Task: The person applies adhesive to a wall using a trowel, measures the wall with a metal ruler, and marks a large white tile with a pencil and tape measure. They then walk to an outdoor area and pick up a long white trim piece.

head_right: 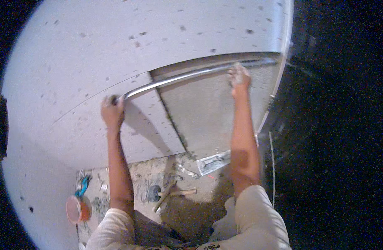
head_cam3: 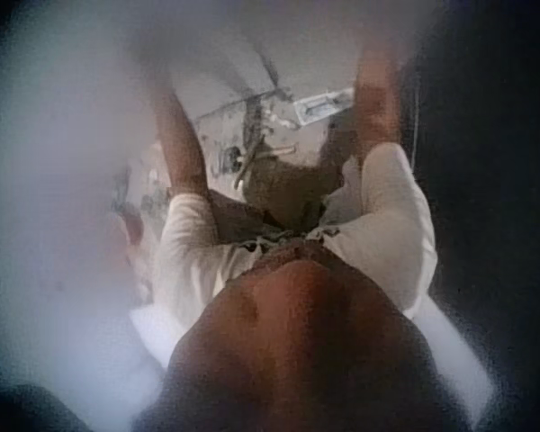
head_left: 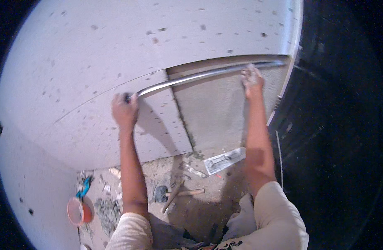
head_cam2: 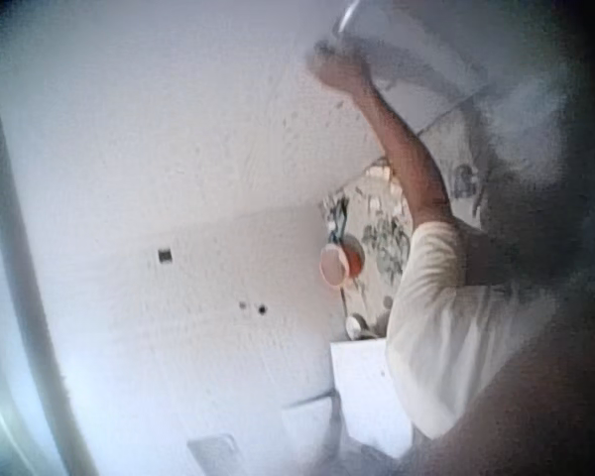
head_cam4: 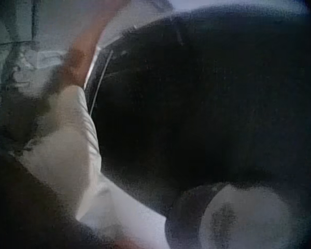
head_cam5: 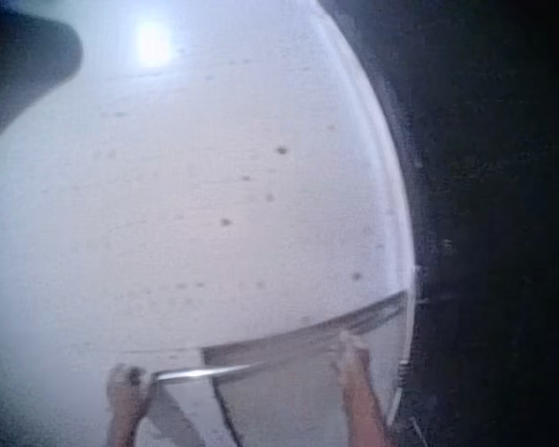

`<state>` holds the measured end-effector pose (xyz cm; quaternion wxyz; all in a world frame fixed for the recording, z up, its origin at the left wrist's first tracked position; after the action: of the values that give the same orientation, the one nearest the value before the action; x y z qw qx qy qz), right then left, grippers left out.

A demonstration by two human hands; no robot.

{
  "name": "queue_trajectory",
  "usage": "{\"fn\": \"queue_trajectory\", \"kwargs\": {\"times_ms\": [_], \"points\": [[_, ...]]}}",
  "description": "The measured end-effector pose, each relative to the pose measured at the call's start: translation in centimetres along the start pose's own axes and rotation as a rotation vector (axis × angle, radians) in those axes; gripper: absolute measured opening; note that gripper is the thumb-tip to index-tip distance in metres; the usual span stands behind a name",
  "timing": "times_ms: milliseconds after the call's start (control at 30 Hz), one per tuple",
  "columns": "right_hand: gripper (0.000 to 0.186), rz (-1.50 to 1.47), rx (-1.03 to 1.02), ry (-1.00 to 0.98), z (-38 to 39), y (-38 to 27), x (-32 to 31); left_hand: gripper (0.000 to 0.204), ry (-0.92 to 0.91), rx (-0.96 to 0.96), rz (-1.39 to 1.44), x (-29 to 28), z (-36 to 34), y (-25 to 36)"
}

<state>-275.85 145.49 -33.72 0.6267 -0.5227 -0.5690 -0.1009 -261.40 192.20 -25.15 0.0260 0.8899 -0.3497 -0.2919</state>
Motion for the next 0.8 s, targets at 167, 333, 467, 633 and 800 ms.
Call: {"fn": "queue_trajectory", "kwargs": {"times_ms": [167,333,467,633,800], "points": [[0.022,0.196,-0.058,0.160,1.2,0.0,1.4,0.031,0.072,0.008,-0.027,-1.0,0.1,0.0],[0.023,0.191,-0.065,0.167,1.3,-0.1,1.8,0.030,0.059,-0.011,-0.001,-1.4,0.1,0.0],[0.024,0.199,-0.055,0.177,1.2,-0.2,1.6,0.031,0.044,-0.014,-0.014,-1.3,0.1,0.1],[0.024,0.196,-0.059,0.177,1.3,-0.4,1.4,0.029,0.056,-0.023,0.004,-1.2,0.0,0.3],[0.023,0.215,-0.065,0.162,1.4,0.0,1.8,0.031,0.066,-0.006,-0.011,-1.5,0.1,0.1]]}}
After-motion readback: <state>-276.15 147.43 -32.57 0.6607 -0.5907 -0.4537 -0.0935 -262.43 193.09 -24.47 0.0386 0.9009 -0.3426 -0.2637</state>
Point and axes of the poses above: each hand's wrist, its own z-axis away from the middle knuckle, its own x-axis out of the palm, y = z × x, the point moved 5 cm from there along -z, towards the middle knuckle, and after that the axes turned 2 degrees about x, right-handed, at the moved point
